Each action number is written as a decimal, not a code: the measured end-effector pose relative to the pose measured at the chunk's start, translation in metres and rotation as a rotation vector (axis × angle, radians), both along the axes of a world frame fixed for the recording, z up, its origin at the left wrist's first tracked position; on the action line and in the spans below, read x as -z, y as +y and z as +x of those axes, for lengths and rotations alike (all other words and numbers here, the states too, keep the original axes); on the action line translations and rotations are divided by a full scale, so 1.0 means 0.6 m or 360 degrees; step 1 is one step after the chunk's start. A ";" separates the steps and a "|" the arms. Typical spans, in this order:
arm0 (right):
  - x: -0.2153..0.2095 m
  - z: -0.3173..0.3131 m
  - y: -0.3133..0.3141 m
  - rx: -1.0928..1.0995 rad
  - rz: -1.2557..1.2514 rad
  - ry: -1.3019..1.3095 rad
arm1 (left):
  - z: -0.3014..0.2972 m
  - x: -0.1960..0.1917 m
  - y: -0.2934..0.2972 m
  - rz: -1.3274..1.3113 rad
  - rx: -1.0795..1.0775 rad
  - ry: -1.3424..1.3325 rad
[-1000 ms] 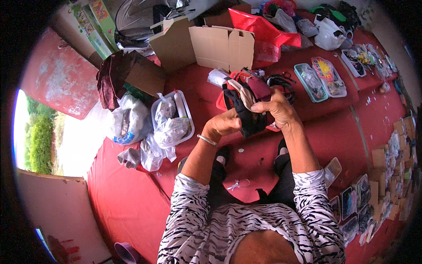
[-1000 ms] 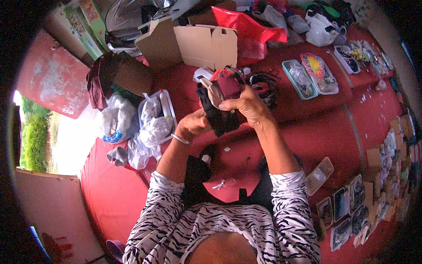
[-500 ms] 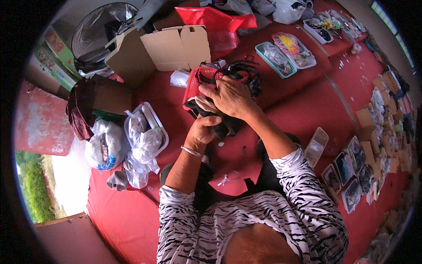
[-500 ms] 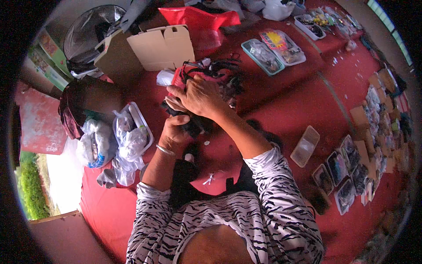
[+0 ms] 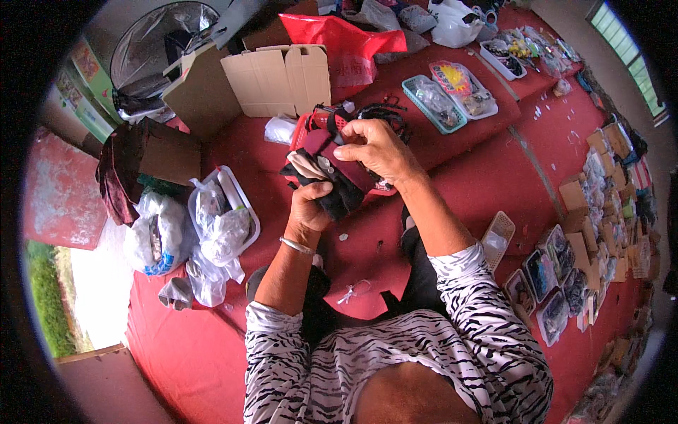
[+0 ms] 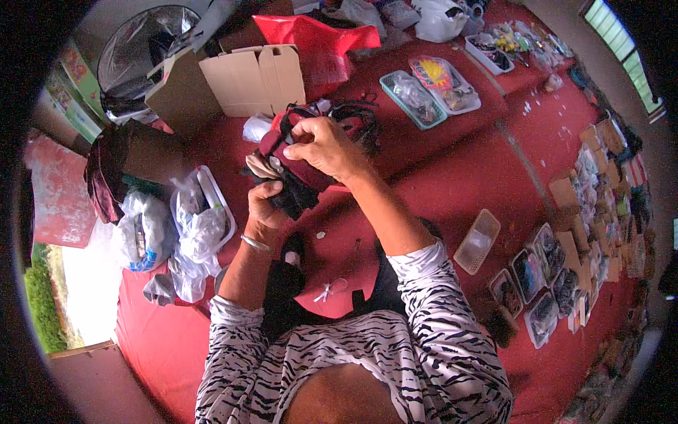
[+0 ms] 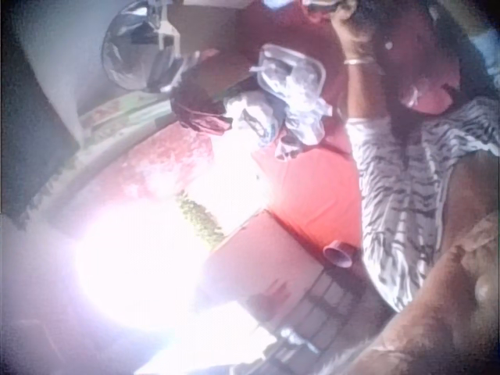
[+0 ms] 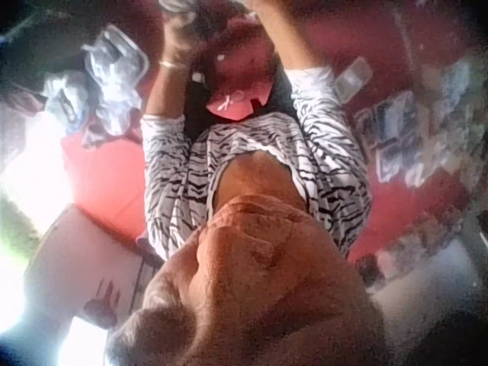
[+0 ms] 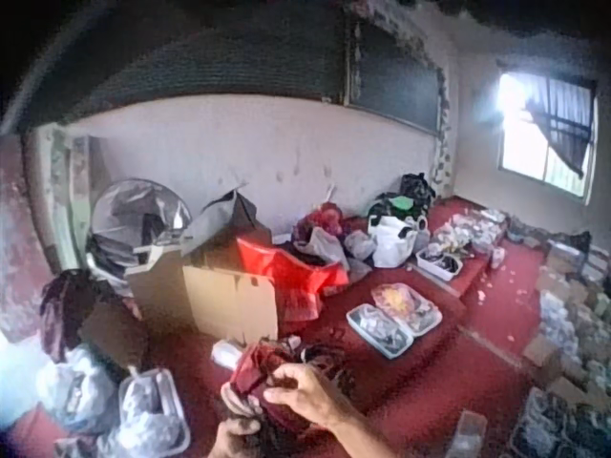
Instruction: The person sits on a red floor and organizes various small items, including plastic bags, containers, and a red basket. They pick up and inspect items, move them between containers, and place some into a cardboard box.
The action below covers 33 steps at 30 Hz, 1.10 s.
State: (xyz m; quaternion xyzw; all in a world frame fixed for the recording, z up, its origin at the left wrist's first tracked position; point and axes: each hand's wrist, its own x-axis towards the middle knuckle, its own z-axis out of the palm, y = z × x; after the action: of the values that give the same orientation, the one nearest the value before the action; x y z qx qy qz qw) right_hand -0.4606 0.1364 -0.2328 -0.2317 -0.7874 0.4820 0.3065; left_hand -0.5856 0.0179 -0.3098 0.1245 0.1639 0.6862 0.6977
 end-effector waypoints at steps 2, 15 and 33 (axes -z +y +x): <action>-0.015 0.000 -0.013 0.0035 -0.0139 0.0005 | -0.002 0.008 0.000 0.0021 -0.0010 0.0031; -0.019 0.014 0.005 0.0209 -0.0181 0.0382 | -0.003 -0.062 -0.013 0.0316 -0.0137 -0.0042; -0.041 0.031 0.002 -0.0195 -0.1147 0.0475 | -0.027 -0.038 -0.014 -0.0095 -0.0237 0.1109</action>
State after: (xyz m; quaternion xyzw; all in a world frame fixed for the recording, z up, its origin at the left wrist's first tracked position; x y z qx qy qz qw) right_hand -0.4421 0.1375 -0.2080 -0.2046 -0.5270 0.7732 0.2872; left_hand -0.6019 0.0096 -0.2872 0.3183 0.4205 0.6464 0.5513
